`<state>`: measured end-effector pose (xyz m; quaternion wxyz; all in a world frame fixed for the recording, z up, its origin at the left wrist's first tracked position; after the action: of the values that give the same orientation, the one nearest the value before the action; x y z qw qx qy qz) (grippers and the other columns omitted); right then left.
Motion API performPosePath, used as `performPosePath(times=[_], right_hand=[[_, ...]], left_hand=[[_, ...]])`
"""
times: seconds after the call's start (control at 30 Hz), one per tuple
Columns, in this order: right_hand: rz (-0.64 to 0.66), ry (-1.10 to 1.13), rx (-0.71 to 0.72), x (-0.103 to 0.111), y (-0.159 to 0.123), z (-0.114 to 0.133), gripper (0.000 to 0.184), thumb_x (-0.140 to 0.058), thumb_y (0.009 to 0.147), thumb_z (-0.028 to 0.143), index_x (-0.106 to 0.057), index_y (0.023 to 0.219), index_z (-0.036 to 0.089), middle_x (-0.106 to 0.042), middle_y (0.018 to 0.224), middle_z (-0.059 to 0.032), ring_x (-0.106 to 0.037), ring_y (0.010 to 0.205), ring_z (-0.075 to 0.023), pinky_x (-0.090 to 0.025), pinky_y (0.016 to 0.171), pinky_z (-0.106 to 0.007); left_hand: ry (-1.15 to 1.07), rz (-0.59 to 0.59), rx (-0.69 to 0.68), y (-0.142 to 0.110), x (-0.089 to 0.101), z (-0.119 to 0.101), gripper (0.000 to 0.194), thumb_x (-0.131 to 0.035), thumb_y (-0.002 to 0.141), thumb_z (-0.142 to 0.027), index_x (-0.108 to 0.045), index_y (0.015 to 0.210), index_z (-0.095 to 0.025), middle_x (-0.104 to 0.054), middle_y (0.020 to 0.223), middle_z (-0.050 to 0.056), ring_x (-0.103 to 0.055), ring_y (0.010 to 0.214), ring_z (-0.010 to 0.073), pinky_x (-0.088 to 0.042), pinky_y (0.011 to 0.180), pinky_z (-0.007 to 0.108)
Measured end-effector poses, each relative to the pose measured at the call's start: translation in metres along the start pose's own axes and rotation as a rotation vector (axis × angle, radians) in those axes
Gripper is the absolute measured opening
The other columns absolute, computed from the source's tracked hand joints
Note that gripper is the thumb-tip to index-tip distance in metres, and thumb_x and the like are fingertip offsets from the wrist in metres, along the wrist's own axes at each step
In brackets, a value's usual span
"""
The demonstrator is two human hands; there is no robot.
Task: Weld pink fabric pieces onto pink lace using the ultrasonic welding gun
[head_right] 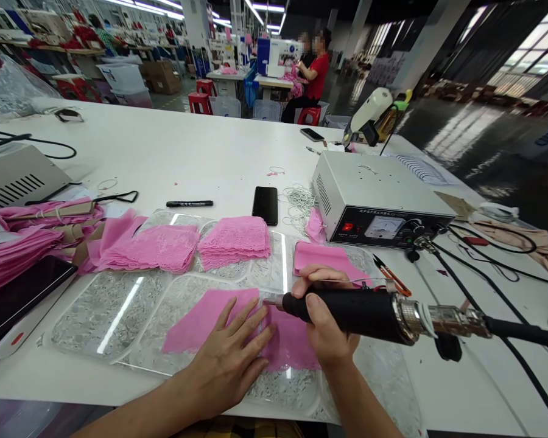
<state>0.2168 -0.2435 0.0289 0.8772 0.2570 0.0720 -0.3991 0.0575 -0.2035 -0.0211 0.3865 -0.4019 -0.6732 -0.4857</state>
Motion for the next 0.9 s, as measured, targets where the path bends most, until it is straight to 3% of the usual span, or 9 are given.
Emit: performPosePath(times=[0.37, 0.53, 0.67, 0.9], right_hand=[[-0.016, 0.001, 0.006, 0.004, 0.000, 0.001, 0.008, -0.061, 0.076, 0.023, -0.061, 0.083, 0.021, -0.059, 0.085, 0.0001, -0.057, 0.062, -0.0121, -0.049, 0.064, -0.035], [-0.167, -0.022, 0.103, 0.039, 0.011, 0.023, 0.011, -0.058, 0.069, 0.021, -0.063, 0.079, 0.019, -0.059, 0.083, -0.0013, -0.055, 0.059, -0.0117, -0.048, 0.059, -0.033], [-0.248, -0.064, 0.092, 0.064, 0.009, 0.028, 0.011, -0.057, 0.067, 0.023, -0.062, 0.076, 0.019, -0.058, 0.082, -0.0014, -0.052, 0.057, -0.0113, -0.047, 0.057, -0.033], [-0.138, -0.016, 0.055, 0.064, 0.001, 0.017, 0.012, -0.059, 0.071, 0.025, -0.062, 0.081, 0.021, -0.057, 0.081, -0.0017, -0.054, 0.059, -0.0117, -0.047, 0.058, -0.032]], left_hand=[[0.041, -0.037, -0.020, 0.000, -0.001, 0.001, 0.034, -0.048, 0.095, -0.029, -0.056, 0.127, -0.019, -0.057, 0.134, 0.012, -0.046, 0.131, 0.0331, -0.037, 0.105, 0.060], [0.052, -0.109, -0.037, -0.002, -0.003, 0.002, 0.034, -0.046, 0.096, -0.027, -0.058, 0.127, -0.020, -0.056, 0.136, 0.011, -0.043, 0.133, 0.0310, -0.033, 0.110, 0.057], [0.063, -0.139, -0.052, -0.002, -0.004, 0.003, 0.034, -0.047, 0.095, -0.026, -0.059, 0.127, -0.021, -0.054, 0.138, 0.009, -0.042, 0.135, 0.0284, -0.025, 0.116, 0.052], [0.067, -0.146, -0.051, 0.000, -0.003, 0.003, 0.033, -0.048, 0.094, -0.025, -0.062, 0.124, -0.021, -0.057, 0.135, 0.007, -0.040, 0.137, 0.0255, -0.013, 0.120, 0.046]])
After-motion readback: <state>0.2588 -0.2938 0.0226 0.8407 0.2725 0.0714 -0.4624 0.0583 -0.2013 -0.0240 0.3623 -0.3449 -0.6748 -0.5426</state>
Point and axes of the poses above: each hand's wrist, its own y-axis towards the middle knuckle, its own x-axis out of the back of the hand, z = x × y, the point moved 6 cm from there along y, towards the middle knuckle
